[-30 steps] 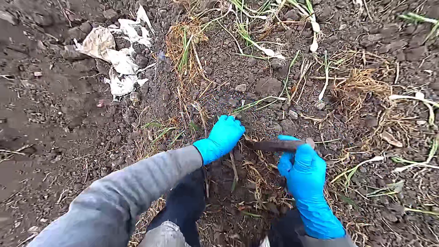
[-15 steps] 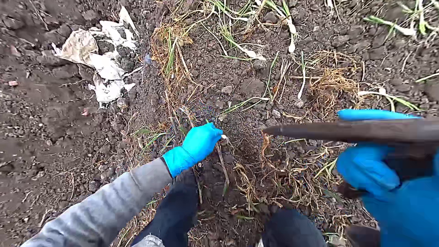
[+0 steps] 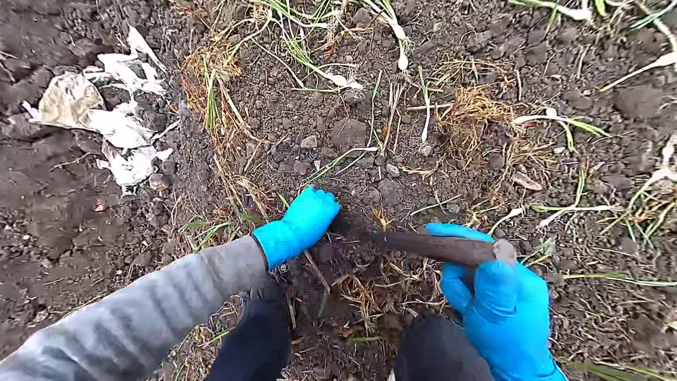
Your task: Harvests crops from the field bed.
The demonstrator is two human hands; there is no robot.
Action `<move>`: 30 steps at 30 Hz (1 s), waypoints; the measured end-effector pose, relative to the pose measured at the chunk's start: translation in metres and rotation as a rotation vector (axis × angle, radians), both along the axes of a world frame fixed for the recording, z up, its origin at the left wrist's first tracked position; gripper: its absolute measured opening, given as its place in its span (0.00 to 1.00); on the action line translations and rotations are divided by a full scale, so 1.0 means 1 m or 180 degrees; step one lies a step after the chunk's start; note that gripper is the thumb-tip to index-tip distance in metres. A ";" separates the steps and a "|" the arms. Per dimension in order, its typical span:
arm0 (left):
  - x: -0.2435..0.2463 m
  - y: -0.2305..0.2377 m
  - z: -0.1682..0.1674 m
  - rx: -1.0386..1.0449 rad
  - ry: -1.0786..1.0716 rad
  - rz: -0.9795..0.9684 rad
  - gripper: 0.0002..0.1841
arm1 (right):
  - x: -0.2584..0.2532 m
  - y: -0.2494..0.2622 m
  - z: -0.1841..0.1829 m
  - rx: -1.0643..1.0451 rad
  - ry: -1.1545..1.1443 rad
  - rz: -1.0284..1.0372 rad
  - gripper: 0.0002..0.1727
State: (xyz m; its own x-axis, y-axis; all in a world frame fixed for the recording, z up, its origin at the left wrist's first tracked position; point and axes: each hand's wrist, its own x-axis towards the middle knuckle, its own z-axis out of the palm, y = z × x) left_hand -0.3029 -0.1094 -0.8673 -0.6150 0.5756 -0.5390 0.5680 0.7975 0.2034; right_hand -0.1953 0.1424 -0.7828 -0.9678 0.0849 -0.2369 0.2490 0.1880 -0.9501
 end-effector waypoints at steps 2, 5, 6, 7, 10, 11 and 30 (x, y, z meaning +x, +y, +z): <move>-0.018 -0.007 0.013 0.0618 0.0858 0.0421 0.14 | 0.015 0.015 -0.031 0.0475 -0.0414 -0.0026 0.32; -0.070 0.027 0.022 0.0238 0.0631 0.1053 0.27 | -0.010 0.021 -0.036 0.0434 -0.1090 -0.0098 0.28; -0.081 0.036 0.015 0.0185 0.0395 0.1163 0.27 | -0.025 0.023 -0.012 0.0354 -0.0942 -0.0161 0.26; -0.084 0.040 0.007 0.0309 0.0282 0.1265 0.24 | -0.039 0.026 0.019 0.0221 -0.0620 -0.0226 0.25; -0.069 0.027 0.009 0.1135 0.0550 0.1824 0.13 | -0.084 0.066 0.066 -0.0637 0.0698 0.0276 0.21; -0.068 0.021 0.021 0.1225 0.0612 0.1987 0.11 | -0.108 0.085 0.059 -0.1008 0.0921 0.0894 0.20; -0.207 0.016 0.010 0.0255 0.0687 0.1916 0.26 | -0.054 0.060 0.004 -0.0179 -0.1266 -0.0401 0.22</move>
State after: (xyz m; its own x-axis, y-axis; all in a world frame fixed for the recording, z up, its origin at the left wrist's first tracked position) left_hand -0.5097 -0.0939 -0.8570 -0.9327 0.1293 -0.3366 0.0607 0.9765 0.2067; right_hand -0.2493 0.2021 -0.7791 -0.7830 0.1730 -0.5975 0.6161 0.0831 -0.7833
